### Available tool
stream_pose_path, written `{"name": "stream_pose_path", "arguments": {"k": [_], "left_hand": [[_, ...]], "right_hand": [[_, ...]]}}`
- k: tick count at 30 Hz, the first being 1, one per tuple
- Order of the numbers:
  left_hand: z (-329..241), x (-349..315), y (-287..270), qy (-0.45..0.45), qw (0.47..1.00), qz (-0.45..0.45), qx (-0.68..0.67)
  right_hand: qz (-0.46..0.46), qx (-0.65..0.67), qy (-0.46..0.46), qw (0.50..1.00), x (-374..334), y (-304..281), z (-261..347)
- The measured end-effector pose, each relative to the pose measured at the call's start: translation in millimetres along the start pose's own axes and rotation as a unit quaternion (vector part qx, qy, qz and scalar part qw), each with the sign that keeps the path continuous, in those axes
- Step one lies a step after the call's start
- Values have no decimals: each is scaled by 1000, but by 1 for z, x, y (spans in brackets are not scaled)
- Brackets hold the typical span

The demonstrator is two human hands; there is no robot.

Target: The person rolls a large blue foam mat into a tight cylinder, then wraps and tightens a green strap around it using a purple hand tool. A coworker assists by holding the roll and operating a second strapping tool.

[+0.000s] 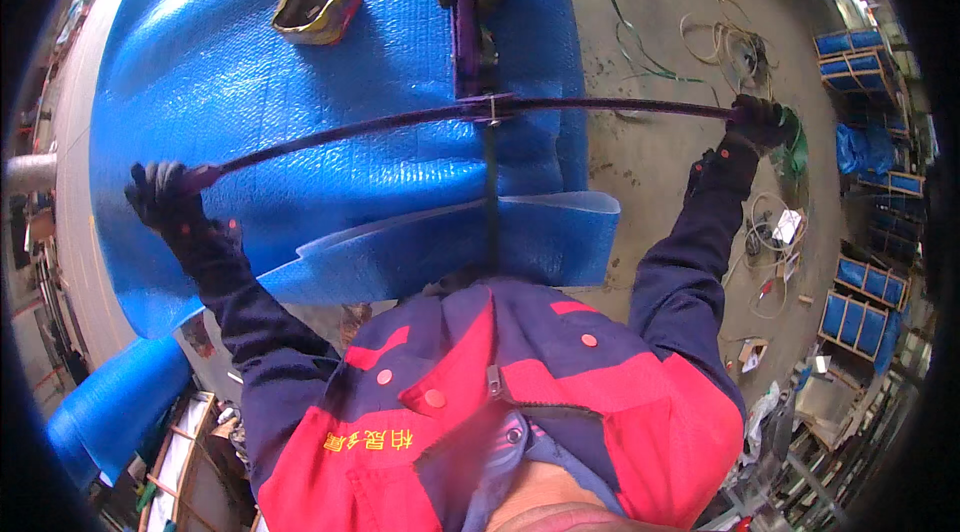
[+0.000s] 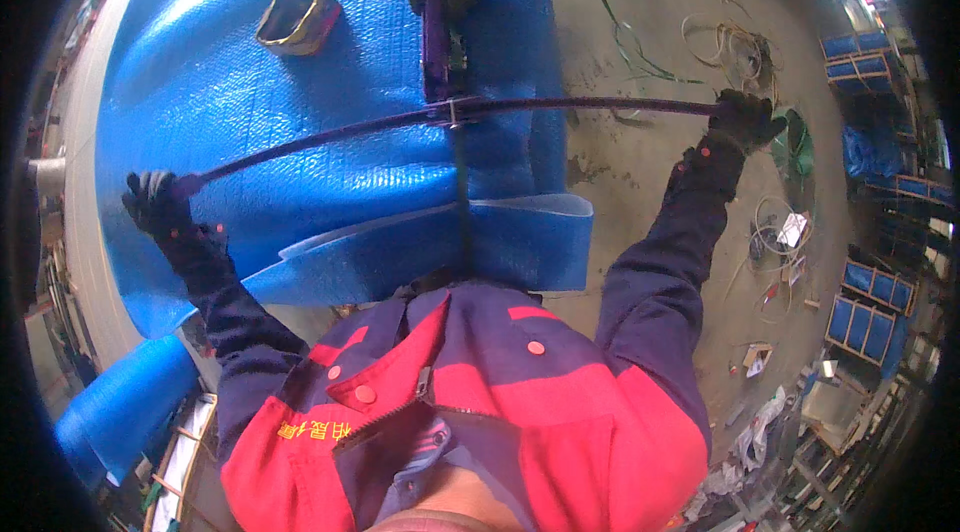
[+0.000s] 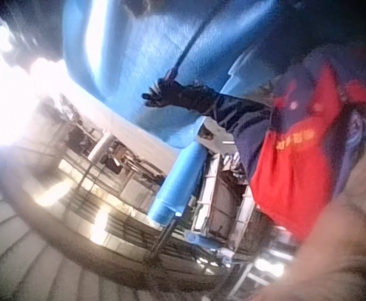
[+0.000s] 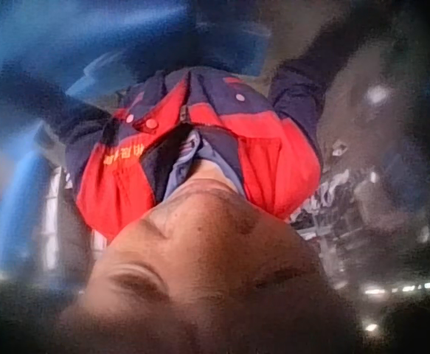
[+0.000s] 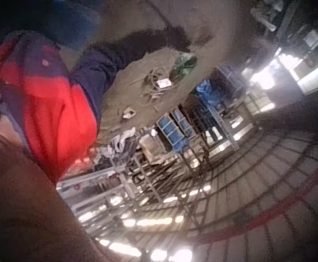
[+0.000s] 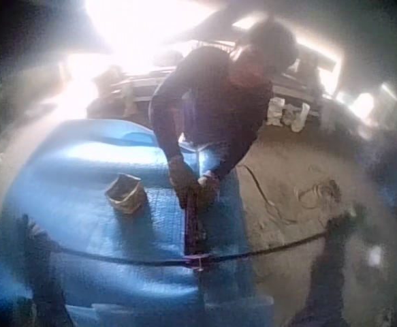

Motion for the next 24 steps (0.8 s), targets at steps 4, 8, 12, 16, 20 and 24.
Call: {"name": "stream_pose_path", "arguments": {"k": [4,8,12,16,20,24], "left_hand": [[-115,74,58,311,720,83,615],[-195,138,63,393,660,77,636],[-226,170,68,424,645,40,635],[-264,193,101,389,743,51,543],[-315,216,173,354,840,89,401],[-356,233,220,335,881,124,311]], "right_hand": [[-156,-184,-196,950,-6,83,40],[267,-5,91,959,10,262,1],[349,-63,106,929,-4,362,-23],[428,-64,96,896,-26,439,-61],[421,-125,20,898,-43,483,-97],[361,-236,-15,902,-49,484,-142]]}}
Point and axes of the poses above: each hand's wrist, its own x-axis towards the middle knuckle, its own y-axis out of the palm, z = x × y, the point moved 8 cm from there along x, towards the middle knuckle, and after that the axes turned 5 degrees about z, right-handed, at the moved point
